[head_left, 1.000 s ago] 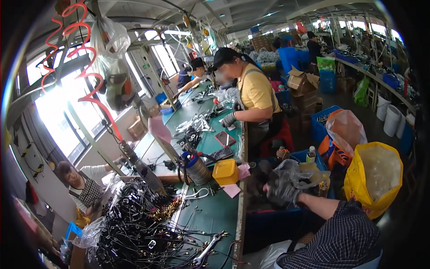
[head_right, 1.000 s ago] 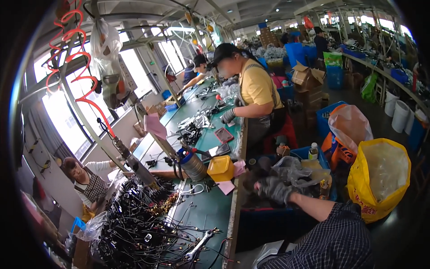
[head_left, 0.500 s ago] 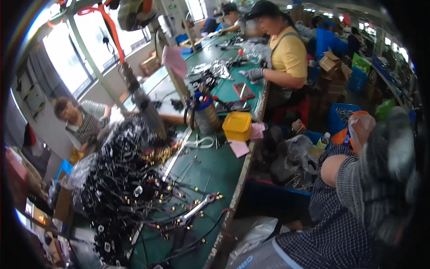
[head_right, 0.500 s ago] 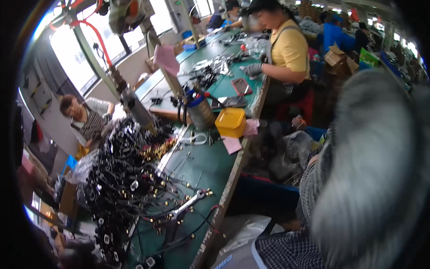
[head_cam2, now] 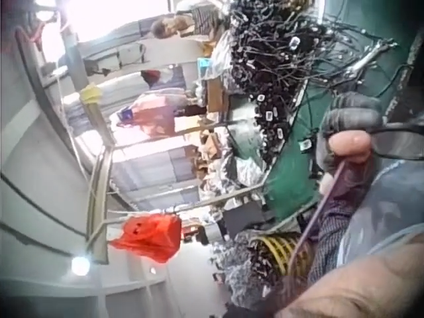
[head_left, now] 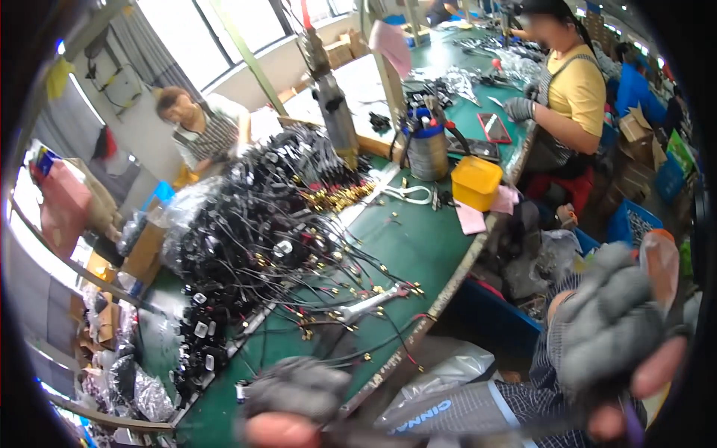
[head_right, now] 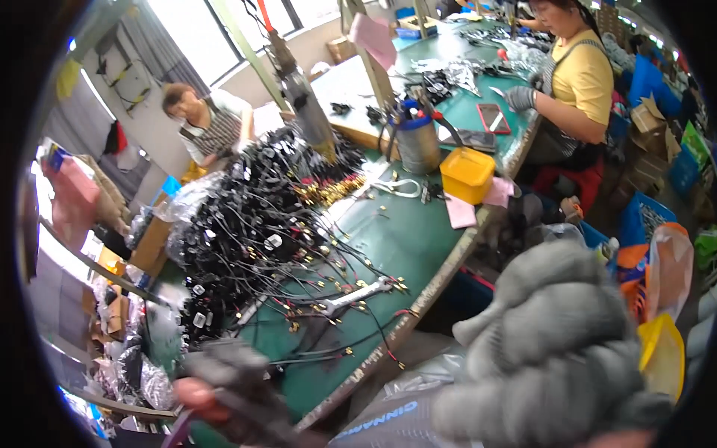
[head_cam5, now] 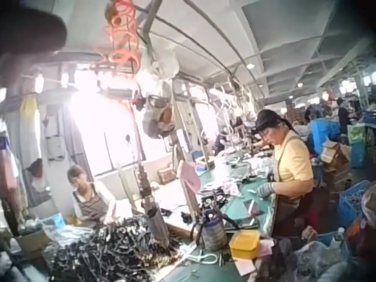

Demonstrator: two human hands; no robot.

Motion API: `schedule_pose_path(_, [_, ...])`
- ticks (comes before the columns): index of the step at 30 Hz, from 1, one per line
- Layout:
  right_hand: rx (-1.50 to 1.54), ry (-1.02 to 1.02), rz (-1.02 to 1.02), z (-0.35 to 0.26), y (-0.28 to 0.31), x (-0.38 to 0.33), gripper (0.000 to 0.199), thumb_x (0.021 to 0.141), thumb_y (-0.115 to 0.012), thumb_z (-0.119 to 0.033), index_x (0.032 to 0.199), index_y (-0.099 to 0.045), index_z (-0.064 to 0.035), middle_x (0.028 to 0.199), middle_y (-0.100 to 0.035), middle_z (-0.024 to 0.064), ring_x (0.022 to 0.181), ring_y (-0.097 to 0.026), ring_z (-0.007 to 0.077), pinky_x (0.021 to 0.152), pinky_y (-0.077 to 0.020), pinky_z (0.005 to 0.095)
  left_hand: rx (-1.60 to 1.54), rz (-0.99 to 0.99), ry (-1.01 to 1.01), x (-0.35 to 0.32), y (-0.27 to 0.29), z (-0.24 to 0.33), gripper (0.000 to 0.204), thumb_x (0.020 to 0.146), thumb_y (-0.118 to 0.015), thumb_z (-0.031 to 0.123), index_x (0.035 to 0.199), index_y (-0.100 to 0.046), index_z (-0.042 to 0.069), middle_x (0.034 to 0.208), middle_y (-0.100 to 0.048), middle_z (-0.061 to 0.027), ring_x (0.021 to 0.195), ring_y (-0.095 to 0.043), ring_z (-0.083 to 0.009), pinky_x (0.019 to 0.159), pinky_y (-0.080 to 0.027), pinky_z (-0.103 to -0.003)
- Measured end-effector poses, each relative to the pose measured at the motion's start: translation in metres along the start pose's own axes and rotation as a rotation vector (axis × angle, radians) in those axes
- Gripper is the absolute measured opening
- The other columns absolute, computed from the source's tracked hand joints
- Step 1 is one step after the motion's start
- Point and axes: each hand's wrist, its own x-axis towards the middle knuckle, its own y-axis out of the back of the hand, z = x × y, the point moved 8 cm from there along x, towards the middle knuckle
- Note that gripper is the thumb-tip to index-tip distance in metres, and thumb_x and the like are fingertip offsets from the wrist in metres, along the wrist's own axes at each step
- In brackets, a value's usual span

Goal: Assembling electronic wire harnesses by connecting cables to components on a production line.

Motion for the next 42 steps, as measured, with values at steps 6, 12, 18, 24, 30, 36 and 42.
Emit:
schedule_pose_path(6, [0.034, 0.138, -0.011, 0.027, 0.189, 0.018, 0.025, 0.08, -0.055, -0.027, 0.071, -0.059, -0.004, 0.065, -0.057, 0.0027, 0.061, -0.055, 0.0134, 0.056, -0.0443, 0.0247, 0.009, 0.226, 0.328, -0.065, -0.01, -0.099, 0.025, 0.077, -0.059, 0.018, 0.099, -0.057, 0.006, 0.078, -0.06, -0.0103, 0.073, -0.057, -0.0221, 0.067, -0.044, -0.028])
schedule_pose_path(12, [0.309, -0.275, -0.14, 0.09, 0.18, 0.034, 0.022, 0.078, -0.058, -0.025, 0.076, -0.058, -0.0024, 0.065, -0.057, 0.0041, 0.058, -0.055, 0.0133, 0.052, -0.0433, 0.0259, 1.08, -0.263, 0.216, -0.057, -0.022, -0.138, 0.024, 0.086, -0.046, 0.014, 0.107, -0.054, 0.005, 0.091, -0.06, -0.0063, 0.078, -0.054, -0.0108, 0.068, -0.043, -0.024])
schedule_pose_path(18, [-0.293, 0.217, -0.096, 0.018, 0.221, 0.127, 0.023, 0.077, -0.06, -0.027, 0.073, -0.058, -0.0038, 0.067, -0.059, 0.0037, 0.061, -0.057, 0.0113, 0.056, -0.0469, 0.0257, -0.013, -0.071, 0.539, -0.023, -0.005, -0.112, 0.029, 0.084, -0.051, 0.014, 0.111, -0.05, 0.005, 0.091, -0.056, -0.0021, 0.079, -0.052, -0.0109, 0.069, -0.043, -0.023])
schedule_pose_path(24, [-1.205, 1.876, 0.817, -0.253, 0.227, 0.243, 0.019, 0.081, -0.051, -0.025, 0.083, -0.061, -0.0092, 0.069, -0.06, 0.0051, 0.063, -0.058, 0.0163, 0.054, -0.0447, 0.0293, 0.172, 0.052, 0.565, -0.043, 0.057, -0.09, 0.03, 0.084, -0.051, 0.013, 0.113, -0.049, 0.005, 0.093, -0.056, -0.0013, 0.08, -0.051, -0.0098, 0.068, -0.043, -0.022])
schedule_pose_path(30, [-1.438, 0.81, 0.994, -0.318, 0.261, 0.371, 0.023, 0.078, -0.051, -0.029, 0.081, -0.061, -0.0085, 0.074, -0.061, 0.0094, 0.069, -0.058, 0.0235, 0.063, -0.0457, 0.0356, 0.413, 0.229, 0.598, -0.094, 0.115, -0.051, 0.031, 0.083, -0.051, 0.011, 0.114, -0.048, 0.005, 0.091, -0.056, -0.0007, 0.076, -0.051, -0.0088, 0.069, -0.042, -0.021])
schedule_pose_path(36, [-1.177, 0.657, 0.173, -0.126, 0.11, 0.432, 0.025, 0.08, -0.049, -0.027, 0.087, -0.061, -0.006, 0.077, -0.063, 0.0085, 0.068, -0.06, 0.0203, 0.062, -0.0477, 0.0315, 0.854, 0.501, 0.742, -0.184, 0.215, -0.029, 0.024, 0.084, -0.048, 0.013, 0.105, -0.053, 0.003, 0.091, -0.058, -0.0045, 0.076, -0.052, -0.0093, 0.07, -0.042, -0.021])
schedule_pose_path(42, [-0.613, 0.489, -0.608, -0.007, 0.001, 0.284, 0.027, 0.081, -0.05, -0.026, 0.09, -0.06, -0.003, 0.077, -0.063, 0.0095, 0.064, -0.06, 0.0201, 0.058, -0.049, 0.0289, 0.776, 0.807, 0.918, -0.207, 0.197, 0.013, 0.026, 0.079, -0.054, 0.01, 0.104, -0.054, 0.002, 0.085, -0.056, -0.0056, 0.074, -0.051, -0.0099, 0.07, -0.042, -0.024])
